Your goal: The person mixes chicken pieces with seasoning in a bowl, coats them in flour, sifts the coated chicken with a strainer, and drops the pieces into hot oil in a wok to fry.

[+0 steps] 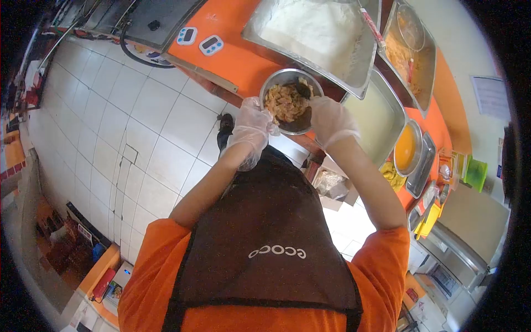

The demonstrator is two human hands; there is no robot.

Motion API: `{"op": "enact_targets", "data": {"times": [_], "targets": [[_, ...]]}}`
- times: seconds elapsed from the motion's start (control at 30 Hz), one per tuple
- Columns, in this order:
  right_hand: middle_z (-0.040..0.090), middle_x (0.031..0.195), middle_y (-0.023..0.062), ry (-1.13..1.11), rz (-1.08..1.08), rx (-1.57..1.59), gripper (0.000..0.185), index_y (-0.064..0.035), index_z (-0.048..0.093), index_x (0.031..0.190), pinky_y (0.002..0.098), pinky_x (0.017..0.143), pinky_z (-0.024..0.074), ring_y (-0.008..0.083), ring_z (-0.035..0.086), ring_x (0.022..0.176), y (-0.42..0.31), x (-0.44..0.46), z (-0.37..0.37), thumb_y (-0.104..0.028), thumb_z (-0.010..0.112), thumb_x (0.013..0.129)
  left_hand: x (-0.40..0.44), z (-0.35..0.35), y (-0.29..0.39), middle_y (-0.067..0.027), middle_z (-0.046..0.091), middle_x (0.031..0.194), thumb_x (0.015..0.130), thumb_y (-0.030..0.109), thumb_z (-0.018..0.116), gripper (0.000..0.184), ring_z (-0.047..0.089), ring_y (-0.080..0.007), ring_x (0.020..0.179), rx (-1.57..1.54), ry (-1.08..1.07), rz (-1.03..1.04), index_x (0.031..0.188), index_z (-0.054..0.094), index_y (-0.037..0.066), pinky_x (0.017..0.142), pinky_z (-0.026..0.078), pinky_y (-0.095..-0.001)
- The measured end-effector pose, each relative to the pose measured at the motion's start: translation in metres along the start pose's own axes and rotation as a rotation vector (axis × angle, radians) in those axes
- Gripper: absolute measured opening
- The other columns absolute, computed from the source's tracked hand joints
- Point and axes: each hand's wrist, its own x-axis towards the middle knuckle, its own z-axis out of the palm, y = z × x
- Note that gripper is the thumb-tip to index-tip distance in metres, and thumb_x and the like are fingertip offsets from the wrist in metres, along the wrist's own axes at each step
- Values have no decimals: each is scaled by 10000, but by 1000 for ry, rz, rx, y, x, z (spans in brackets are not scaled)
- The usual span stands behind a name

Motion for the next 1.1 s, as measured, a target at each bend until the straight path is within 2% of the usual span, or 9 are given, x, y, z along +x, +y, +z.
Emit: {"op": "enact_targets", "data": {"times": [0.17,0.27,0.47,0.57,0.67,0.77,0.87,0.97,1.1], "targets": [[692,955,184,-35,66,28,182,-40,672,919,399,777,556,329,682,910,5,5,5,-124,516,875,-11,2,0,-108,619,783,785,-12,616,287,604,-166,574,-31,47,25,1060,537,-3,502,507,-318],[690,971,186,-52,-161,-20,207,-44,665,945,410,788,552,331,679,913,8,36,55,-135,487,891,-3,0,-12,-105,617,786,789,-13,615,291,605,-165,576,-72,3,26,1067,528,-8,507,508,-314],[691,971,177,-174,-183,110,225,-70,665,953,431,803,545,329,679,908,-11,-20,-11,-118,452,902,-3,-3,-2,-109,596,803,787,-29,600,309,588,-167,575,44,54,37,1079,500,-10,482,490,-319],[688,895,154,-80,-182,83,164,-67,633,948,414,718,557,327,688,830,-6,-23,30,-179,524,897,-5,-3,3,-110,576,802,782,-47,578,300,568,-171,563,8,30,23,1065,485,-7,462,476,-324],[687,924,161,-110,-33,39,154,-66,634,949,419,741,555,325,686,867,-4,2,33,-147,514,895,-4,-3,4,-108,552,784,775,-60,558,290,545,-177,546,-37,-12,-38,1043,463,-1,442,460,-330],[682,975,165,-128,-7,17,139,-60,635,949,415,757,554,315,682,902,0,6,11,-116,527,881,3,-5,0,-102,527,763,772,-64,547,280,521,-179,527,-105,-32,-64,1024,448,8,419,441,-332],[683,993,164,31,9,25,150,-49,645,957,400,767,555,307,677,921,-7,-12,-24,-77,535,859,4,-7,1,-101,514,751,772,-65,543,275,507,-182,514,-76,-11,-64,1018,446,14,403,427,-332],[697,967,160,-170,-2,-63,128,-54,686,890,386,797,551,306,680,924,1,9,-9,-97,578,838,1,-8,2,-106,520,753,772,-57,547,273,515,-184,513,-21,10,-89,1019,451,8,402,428,-336],[695,952,154,33,-323,93,201,-65,672,911,409,780,547,320,676,912,2,28,67,-125,482,885,16,-12,-13,-120,551,767,773,-24,555,273,564,-191,550,167,10,-47,1030,467,-10,429,452,-343]]}}
